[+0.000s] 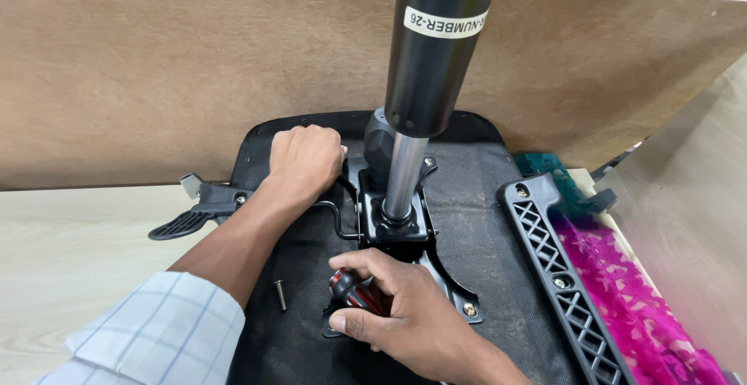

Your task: The person disassembles an office chair on a desk. They use a screwdriver to unscrew the bolts holding the metal seat-mounting plate to the seat underside, remove the gas lift cylinder from the seat plate, and then unscrew the bolts attaching the armrest to the seat base.

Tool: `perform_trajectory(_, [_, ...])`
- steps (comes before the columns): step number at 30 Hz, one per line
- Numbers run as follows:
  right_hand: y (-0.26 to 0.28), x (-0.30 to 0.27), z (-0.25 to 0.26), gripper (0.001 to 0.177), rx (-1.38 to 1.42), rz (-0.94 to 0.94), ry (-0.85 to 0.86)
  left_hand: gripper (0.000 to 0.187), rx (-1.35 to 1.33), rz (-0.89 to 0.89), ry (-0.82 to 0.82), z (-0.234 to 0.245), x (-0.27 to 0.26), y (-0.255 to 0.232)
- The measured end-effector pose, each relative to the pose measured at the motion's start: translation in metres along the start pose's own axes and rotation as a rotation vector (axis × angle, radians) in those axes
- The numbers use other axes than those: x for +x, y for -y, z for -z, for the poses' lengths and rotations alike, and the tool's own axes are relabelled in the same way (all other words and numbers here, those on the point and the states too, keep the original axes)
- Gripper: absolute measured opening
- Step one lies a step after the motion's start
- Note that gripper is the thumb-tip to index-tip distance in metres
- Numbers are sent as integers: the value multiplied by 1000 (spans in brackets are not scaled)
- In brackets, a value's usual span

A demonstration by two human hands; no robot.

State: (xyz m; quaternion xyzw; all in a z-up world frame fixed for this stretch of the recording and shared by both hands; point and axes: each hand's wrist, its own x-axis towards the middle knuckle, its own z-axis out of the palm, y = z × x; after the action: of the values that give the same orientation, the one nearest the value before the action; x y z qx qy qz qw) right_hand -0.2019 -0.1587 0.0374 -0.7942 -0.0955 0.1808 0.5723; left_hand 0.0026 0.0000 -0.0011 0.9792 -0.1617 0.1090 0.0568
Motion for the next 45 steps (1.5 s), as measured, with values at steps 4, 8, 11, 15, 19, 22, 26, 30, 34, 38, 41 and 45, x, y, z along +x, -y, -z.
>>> perform_trajectory(4, [-1, 0, -2, 56, 0, -4, -9, 28, -5, 66, -53, -2, 5, 2])
perform_trajectory(8, [0, 1, -4, 56, 20, -14, -5, 33, -79, 134, -135, 7, 0, -1])
perform_trajectory(11, [0, 1, -3, 56, 29, -26, 2, 37, -136, 157, -153, 18, -6, -6])
perform_trajectory(15, [-2, -1, -2, 57, 41, 15, -11, 43, -209, 138, -234, 32, -16, -14])
perform_trajectory(19, [-1, -3, 2, 56, 36, 22, -5, 36, -263, 35, -489, 46, -28, -21])
perform_trajectory(22, [-1, -5, 4, 56, 32, -8, -7, 33, -260, 11, -536, 52, -36, -26])
perform_trajectory(26, [-2, -4, 3, 56, 35, 30, -4, 34, -286, 9, -513, 57, -44, -30])
perform_trajectory(30, [-5, -4, 4, 56, 36, 36, -1, 33, -348, 81, -442, 60, -61, -36])
perform_trajectory(34, [-8, -2, 4, 56, -66, 126, -33, 32, -381, 123, -404, 60, -79, -40])
perform_trajectory(38, [-10, -3, 4, 56, -74, 146, -37, 32, -442, 101, -344, 61, -93, -43])
perform_trajectory(41, [-11, -3, 4, 55, -82, 131, -35, 28, -543, 127, -322, 63, -102, -46])
perform_trajectory(45, [-13, -3, 4, 54, -108, 158, -46, 24, -561, 94, -418, 68, -122, -50])
